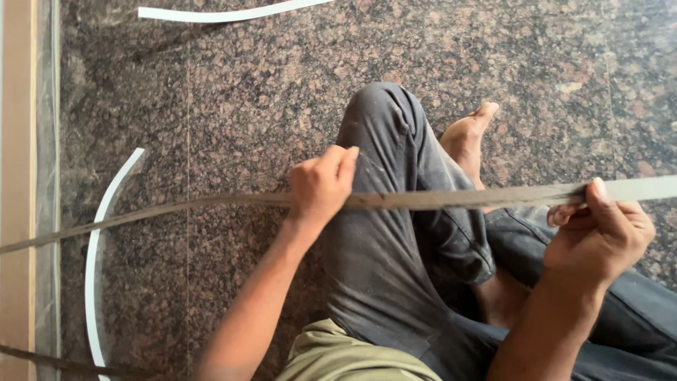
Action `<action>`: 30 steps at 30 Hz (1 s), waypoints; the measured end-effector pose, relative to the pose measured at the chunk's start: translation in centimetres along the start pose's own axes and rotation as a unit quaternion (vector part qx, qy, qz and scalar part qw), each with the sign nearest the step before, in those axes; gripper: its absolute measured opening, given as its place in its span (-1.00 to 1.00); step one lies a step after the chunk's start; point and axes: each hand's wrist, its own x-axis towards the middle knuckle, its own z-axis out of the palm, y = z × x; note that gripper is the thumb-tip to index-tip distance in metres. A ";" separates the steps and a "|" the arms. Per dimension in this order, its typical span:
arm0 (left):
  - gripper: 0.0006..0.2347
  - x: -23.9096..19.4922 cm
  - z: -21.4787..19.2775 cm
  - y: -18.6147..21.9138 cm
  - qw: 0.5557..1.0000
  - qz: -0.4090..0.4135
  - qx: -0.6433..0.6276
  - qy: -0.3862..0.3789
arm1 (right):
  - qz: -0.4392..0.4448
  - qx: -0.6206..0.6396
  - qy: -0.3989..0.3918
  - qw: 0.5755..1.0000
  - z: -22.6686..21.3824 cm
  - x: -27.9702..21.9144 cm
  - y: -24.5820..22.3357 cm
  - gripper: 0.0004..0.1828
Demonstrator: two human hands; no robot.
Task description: The person sits cross-legged on a tiled floor and applies a yellowish liquid to long, thin metal strips using a small brush. The person repeatedly dips the brush into a can and paints sections of the strips, holding them in the left hand while brushing with the right.
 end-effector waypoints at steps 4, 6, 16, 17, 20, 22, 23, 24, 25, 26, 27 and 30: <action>-0.97 -0.1 -4.4 1.7 0.964 0.113 -0.065 0.231 | 0.022 0.011 0.051 0.998 1.8 -0.3 0.6 -0.77; -0.96 -0.1 -5.0 3.9 0.961 0.119 -0.101 0.228 | 0.032 0.033 0.074 0.996 2.3 -0.1 0.9 -0.77; -0.88 -2.5 -0.9 16.0 0.951 0.238 -0.194 -0.017 | 0.061 -0.045 0.056 0.996 5.8 -0.8 -0.1 -0.78; -0.90 -2.4 -0.8 16.2 0.955 0.217 -0.195 -0.045 | 0.059 -0.053 0.040 0.996 5.8 -0.9 -0.4 -0.80; -0.89 -2.2 -1.5 16.0 0.946 0.201 -0.238 -0.090 | 0.053 -0.043 0.042 0.997 5.0 -0.3 -1.2 -0.74; -0.89 -2.0 -2.1 15.6 0.943 0.191 -0.245 -0.116 | 0.049 -0.003 0.067 0.997 4.5 0.2 -1.4 -0.66; -0.88 -2.1 -2.3 15.3 0.942 0.181 -0.250 -0.129 | 0.049 0.024 0.081 0.995 4.0 0.4 -1.5 -0.63; -0.88 -2.0 -2.5 15.0 0.943 0.166 -0.248 -0.150 | 0.048 0.051 0.095 0.993 3.6 0.5 -1.5 -0.60; -0.87 -2.0 -2.6 14.6 0.942 0.150 -0.247 -0.169 | 0.038 0.045 0.108 0.992 3.2 0.7 -1.6 -0.59; -0.86 -1.9 -2.8 14.3 0.942 0.134 -0.245 -0.188 | 0.028 0.040 0.121 0.991 2.8 0.8 -1.6 -0.58; -0.85 -2.0 -3.0 14.1 0.941 0.118 -0.244 -0.205 | 0.019 0.034 0.134 0.990 2.5 0.9 -1.6 -0.56; -0.82 -2.0 -3.4 13.2 0.934 0.080 -0.246 -0.245 | 0.005 0.034 0.162 0.986 1.4 0.9 -1.7 -0.55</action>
